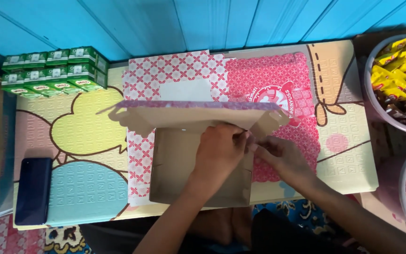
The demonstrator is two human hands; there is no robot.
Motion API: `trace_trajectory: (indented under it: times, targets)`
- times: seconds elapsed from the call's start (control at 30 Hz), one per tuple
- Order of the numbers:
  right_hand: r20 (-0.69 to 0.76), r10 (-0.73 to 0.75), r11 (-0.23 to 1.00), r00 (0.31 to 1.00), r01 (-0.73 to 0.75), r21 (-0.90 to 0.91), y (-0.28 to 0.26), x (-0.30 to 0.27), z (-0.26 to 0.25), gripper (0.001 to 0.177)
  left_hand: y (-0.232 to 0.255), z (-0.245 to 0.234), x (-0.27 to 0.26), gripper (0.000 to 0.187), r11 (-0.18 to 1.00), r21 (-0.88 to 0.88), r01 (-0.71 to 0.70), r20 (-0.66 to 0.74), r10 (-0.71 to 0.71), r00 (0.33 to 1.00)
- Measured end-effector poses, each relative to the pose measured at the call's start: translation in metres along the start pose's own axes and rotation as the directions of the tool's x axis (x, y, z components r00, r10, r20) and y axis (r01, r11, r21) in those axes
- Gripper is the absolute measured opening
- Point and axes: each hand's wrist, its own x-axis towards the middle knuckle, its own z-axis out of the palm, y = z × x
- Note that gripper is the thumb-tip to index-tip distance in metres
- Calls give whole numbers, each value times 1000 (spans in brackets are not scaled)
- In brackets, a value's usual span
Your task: Folding cardboard box flaps and applying a decorative paper sleeve to assemble a package.
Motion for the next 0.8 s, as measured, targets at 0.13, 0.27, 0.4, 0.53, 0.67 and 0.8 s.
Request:
trace_trajectory:
  times: [0.13,0.27,0.4,0.53,0.67,0.8]
  targets:
    - [2,-6,997,1000,6,83,1,0,-1,45,-4,-1,-1,25,999,-32,-14,-20,14,1000]
    - [-9,11,966,1000,-9,257,0,-2,1,39,-4,-4,-2,24,999,-31,-29,-41,28,999]
    - [-7,18,915,1000,-13,404,10,3,7,38,-5,-3,-5,23,997,-43,-71,-67,68,995]
    - [-5,6,899,1000,-3,437,24,10,10,35,-8,-3,-6,21,994,-21,-107,-84,105,991]
    - [2,-1,884,1000,0,468,33,16,11,34,-6,-4,-7,23,994,-43,-98,-65,95,993]
    - [8,-17,856,1000,10,516,36,18,13,32,-8,-3,-8,24,993,-60,-102,-60,98,993]
